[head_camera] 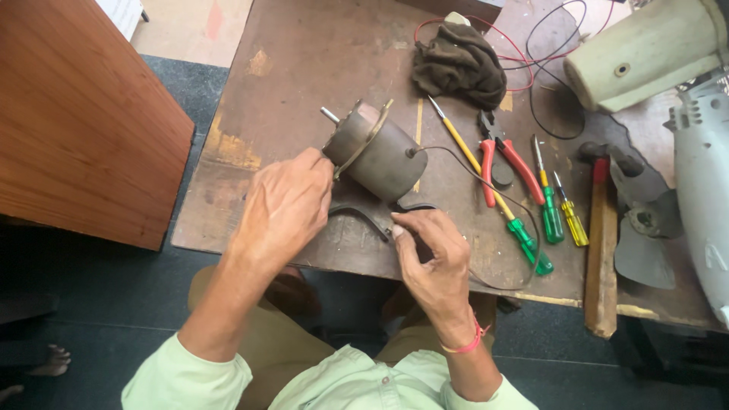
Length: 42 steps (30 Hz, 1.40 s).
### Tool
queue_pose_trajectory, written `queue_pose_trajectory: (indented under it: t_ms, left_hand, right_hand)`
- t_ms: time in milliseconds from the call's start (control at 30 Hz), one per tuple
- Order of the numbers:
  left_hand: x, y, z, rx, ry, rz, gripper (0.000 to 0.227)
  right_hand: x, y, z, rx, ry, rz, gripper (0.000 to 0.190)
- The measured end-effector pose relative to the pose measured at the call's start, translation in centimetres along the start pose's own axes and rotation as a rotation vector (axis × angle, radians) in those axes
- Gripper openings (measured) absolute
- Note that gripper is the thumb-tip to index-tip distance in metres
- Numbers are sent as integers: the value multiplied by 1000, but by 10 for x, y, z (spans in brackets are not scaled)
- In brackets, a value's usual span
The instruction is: The person disassembles a fan motor by removing metal mounting brackets using pliers and screwdrivers. They manipulate the motor housing and brackets on a workbench, then reattach the brackets to the motor.
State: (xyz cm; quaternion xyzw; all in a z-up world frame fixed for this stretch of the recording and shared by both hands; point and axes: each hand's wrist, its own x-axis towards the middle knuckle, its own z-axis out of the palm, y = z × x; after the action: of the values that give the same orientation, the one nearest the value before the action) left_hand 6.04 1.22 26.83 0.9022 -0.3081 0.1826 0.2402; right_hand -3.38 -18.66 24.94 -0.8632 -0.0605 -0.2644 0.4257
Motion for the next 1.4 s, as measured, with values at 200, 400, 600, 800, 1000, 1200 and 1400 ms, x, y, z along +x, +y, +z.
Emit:
queue_pose_trajectory:
  t_ms: [200, 400, 600, 800, 1000, 1200, 1400]
  left_hand:
    - [9, 0, -4, -68, -34, 18, 11]
    - [37, 4, -11, 143, -36, 273, 7]
    - [109, -6, 5, 461, -211, 286, 11]
    - [97, 5, -30, 403, 190, 388, 10]
    - [18, 4, 8, -431, 849, -473, 24]
    - [29, -34, 80, -1370, 261, -658, 30]
    - [47, -21, 60, -1082, 257, -613, 16]
  right_hand:
    - [15, -20, 19, 115, -11, 234, 13]
    - [24, -9, 13, -21, 127, -33, 16]
    - [67, 16, 1, -336, 124, -302, 41]
    - [81, 30, 4, -311, 18, -218, 46]
    - [80, 27, 7, -356, 18, -165, 56]
    - [93, 19, 23, -562, -41, -296, 98]
    - [112, 41, 10, -283, -168, -113, 87]
